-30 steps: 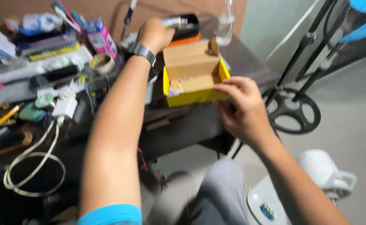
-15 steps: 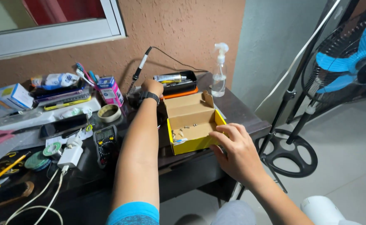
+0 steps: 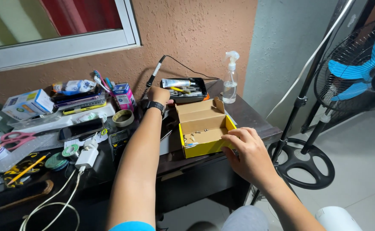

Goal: The person is disassembling a desk fan, removing the safety grills, the fan blade, and then working on the motor assembly.

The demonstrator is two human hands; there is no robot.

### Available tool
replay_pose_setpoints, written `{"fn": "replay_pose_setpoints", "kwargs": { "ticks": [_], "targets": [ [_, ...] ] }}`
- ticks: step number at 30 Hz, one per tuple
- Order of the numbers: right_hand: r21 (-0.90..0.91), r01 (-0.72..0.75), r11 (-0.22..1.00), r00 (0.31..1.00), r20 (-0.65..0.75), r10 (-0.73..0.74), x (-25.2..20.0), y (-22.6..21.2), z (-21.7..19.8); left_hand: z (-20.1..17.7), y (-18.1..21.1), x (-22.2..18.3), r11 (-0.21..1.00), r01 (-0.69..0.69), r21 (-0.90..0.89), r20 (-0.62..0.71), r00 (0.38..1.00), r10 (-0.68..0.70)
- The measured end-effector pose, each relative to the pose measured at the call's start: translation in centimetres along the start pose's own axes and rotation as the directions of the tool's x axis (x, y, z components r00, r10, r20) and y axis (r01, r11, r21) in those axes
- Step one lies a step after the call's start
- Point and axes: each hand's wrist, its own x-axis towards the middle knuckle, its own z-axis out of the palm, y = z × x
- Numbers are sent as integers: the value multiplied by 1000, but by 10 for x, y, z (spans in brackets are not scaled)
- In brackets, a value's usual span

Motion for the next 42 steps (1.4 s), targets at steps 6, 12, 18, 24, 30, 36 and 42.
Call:
{"fn": "replay_pose_setpoints", "kwargs": {
  "ticks": [6, 12, 18, 24, 30, 36, 42],
  "targets": [
    [67, -31, 997, 996, -84, 36, -2, -1, -3, -18, 30, -58, 994, -59, -91, -3, 998, 59],
    [115, -44, 992, 980, -186, 65, -8, 7, -24, -23, 37, -76, 962, -152, -226, 15, 987, 159],
    [639, -433, 636, 827, 3, 561, -12, 9, -57, -23, 25, -140, 935, -124, -333, 105, 980, 167],
    [830, -542, 134, 688, 345, 639, -43, 0, -96, -19, 6, -271, 949, -31, -315, 284, 951, 126],
    [888, -460, -12, 651, 346, 676, -125, -7, -126, -14, -22, -403, 979, 51, -199, 432, 901, 41],
    [876, -472, -100, 491, 355, 795, -231, -24, -147, 3, -112, -488, 976, 35, -213, 488, 869, 76],
    [856, -455, -245, 280, 399, 873, -331, -39, -141, 36, -209, -591, 837, 238, -492, 533, 843, 74]
  ]
}}
